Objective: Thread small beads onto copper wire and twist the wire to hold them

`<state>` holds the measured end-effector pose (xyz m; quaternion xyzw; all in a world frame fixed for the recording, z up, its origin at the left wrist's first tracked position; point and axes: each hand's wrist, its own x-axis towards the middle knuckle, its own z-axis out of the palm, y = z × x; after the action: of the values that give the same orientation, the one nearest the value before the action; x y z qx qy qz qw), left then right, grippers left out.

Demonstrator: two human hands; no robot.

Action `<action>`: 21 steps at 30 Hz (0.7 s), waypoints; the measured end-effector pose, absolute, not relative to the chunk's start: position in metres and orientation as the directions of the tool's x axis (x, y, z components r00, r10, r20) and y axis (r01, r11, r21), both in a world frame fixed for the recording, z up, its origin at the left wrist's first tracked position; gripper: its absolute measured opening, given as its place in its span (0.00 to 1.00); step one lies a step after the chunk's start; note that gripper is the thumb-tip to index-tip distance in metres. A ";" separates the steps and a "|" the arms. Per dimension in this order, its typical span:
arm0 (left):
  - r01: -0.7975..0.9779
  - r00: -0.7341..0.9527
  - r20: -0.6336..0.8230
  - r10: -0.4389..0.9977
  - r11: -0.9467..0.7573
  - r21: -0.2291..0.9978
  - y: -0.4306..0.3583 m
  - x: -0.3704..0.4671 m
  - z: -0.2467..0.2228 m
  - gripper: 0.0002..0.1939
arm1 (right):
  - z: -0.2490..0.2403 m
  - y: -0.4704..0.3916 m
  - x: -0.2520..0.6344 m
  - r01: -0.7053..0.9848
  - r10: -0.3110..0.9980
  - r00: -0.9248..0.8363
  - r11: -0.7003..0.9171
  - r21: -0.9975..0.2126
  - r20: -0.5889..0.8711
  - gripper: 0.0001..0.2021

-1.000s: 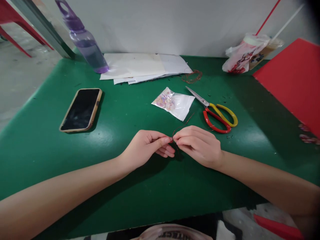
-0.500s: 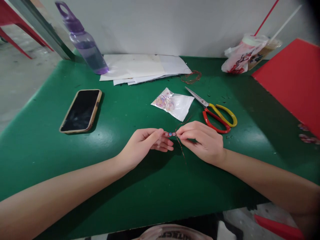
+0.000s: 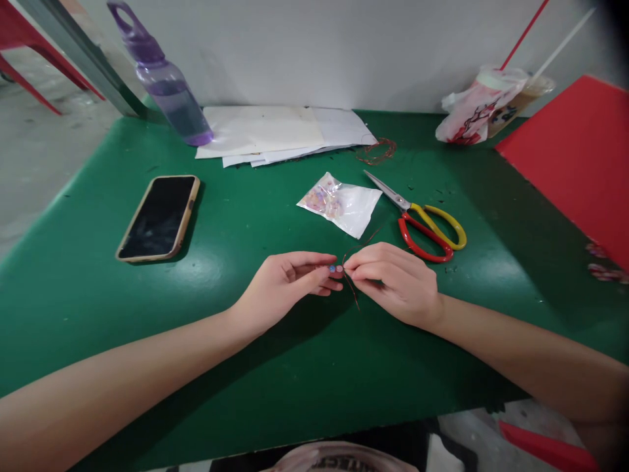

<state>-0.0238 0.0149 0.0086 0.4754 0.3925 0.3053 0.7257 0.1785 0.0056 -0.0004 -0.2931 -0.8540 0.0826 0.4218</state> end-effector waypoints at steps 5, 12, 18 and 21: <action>-0.063 0.497 -0.291 0.818 0.368 0.928 0.015 -0.024 0.009 0.12 | -0.001 0.006 0.179 0.418 0.565 -0.485 0.820 -0.390 0.668 0.07; -0.050 0.525 -0.289 0.801 0.368 0.928 0.015 -0.024 0.009 0.10 | -0.001 0.006 0.178 0.425 0.573 -0.469 0.814 -0.397 0.672 0.07; -0.054 0.524 -0.306 0.795 0.389 0.920 0.017 -0.024 0.007 0.09 | -0.002 0.007 0.178 0.417 0.577 -0.486 0.813 -0.406 0.656 0.07; -0.066 0.526 -0.301 0.795 0.391 0.918 0.016 -0.024 0.008 0.10 | -0.002 0.008 0.179 0.416 0.574 -0.484 0.815 -0.403 0.661 0.07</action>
<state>-0.0241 0.0161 0.0079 0.4681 0.3894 0.2920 0.7376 0.1786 0.0083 -0.0020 -0.2892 -0.8561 0.0942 0.4179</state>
